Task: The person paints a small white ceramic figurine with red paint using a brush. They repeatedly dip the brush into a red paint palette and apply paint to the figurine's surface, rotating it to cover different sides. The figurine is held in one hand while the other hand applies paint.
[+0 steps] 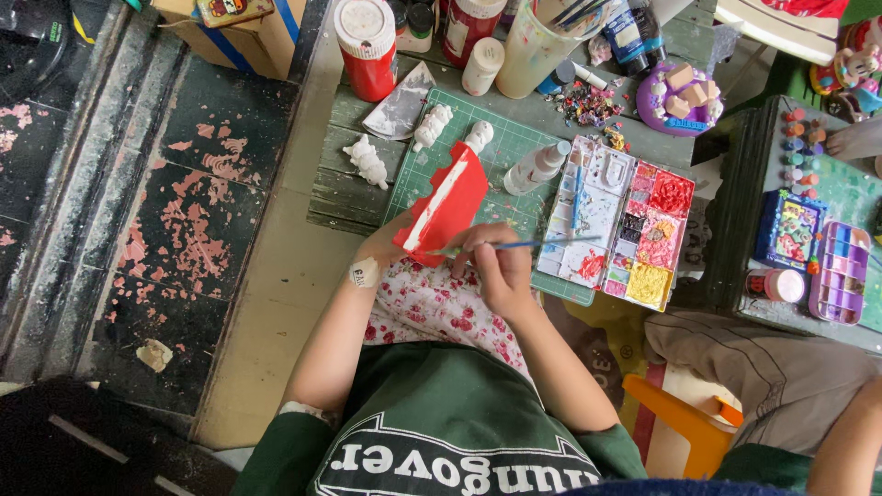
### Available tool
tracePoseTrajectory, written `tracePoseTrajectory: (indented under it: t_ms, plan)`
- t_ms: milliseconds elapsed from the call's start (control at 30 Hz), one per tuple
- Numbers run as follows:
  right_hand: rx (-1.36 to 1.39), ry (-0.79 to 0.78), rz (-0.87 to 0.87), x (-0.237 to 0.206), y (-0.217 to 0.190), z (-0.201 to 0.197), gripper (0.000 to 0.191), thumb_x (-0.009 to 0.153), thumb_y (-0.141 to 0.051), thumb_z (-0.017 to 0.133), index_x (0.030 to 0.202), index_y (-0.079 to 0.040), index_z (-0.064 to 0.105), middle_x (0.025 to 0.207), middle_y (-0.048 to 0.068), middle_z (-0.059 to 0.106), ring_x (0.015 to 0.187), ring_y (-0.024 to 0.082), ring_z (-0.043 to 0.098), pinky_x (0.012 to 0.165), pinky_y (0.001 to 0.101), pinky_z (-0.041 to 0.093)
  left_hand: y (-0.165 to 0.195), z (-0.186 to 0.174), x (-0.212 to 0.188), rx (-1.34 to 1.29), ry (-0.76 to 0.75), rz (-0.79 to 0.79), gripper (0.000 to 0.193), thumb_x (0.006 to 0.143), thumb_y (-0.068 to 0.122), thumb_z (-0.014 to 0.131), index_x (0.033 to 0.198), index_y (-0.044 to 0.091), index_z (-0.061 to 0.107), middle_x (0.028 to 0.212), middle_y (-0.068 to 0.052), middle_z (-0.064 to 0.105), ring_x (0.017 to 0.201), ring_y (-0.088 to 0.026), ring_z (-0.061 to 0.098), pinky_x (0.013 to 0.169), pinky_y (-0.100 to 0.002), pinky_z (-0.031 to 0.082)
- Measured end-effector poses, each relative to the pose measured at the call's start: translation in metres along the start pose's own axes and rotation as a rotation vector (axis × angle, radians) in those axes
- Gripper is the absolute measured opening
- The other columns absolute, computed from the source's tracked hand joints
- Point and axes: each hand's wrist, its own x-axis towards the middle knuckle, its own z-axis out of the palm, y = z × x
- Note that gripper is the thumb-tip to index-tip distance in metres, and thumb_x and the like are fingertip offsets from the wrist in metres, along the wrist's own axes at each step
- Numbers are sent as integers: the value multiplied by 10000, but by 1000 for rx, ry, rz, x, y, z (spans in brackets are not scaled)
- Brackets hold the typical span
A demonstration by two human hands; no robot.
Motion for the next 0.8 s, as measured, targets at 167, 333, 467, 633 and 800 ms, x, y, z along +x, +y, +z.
tracePoseTrajectory:
  t_ms: [167,333,467,633,800]
  plan:
    - [-4,242,65,17,10,-12,100,1133,-94,413,1118,-34,492,1084,177,670,689,169,651,601,239,438,3,1,3,158,27,-52,512,981,289,711,1406,25,601,1203,-57,685,1019,-104,633,798,-308,564]
    - [74,7,26,0,7,-5,104,1124,-104,419,1109,-29,490,1081,180,662,672,162,646,627,270,531,2,2,1,77,9,26,513,992,235,723,1432,36,551,1279,-29,666,1093,-89,635,903,-291,562]
    - [68,136,71,3,15,-6,91,1120,-66,438,1128,-7,507,1099,196,634,705,176,633,621,287,526,-3,0,0,-104,79,-70,509,992,323,668,1402,37,574,1190,-67,699,965,-131,695,736,-314,606]
    - [147,55,111,8,0,-9,109,1096,-59,421,1100,-22,524,1091,177,656,715,169,654,609,299,561,-3,-1,1,81,72,-17,513,1013,301,696,1437,52,549,1264,-40,663,1057,-84,626,854,-281,562]
    - [-528,-289,-136,24,-45,-4,72,1015,-37,573,1079,-63,554,1022,112,719,757,257,682,674,366,555,-3,0,-1,-154,91,-131,487,978,272,726,1385,28,614,1109,-66,708,887,-127,656,678,-289,543]
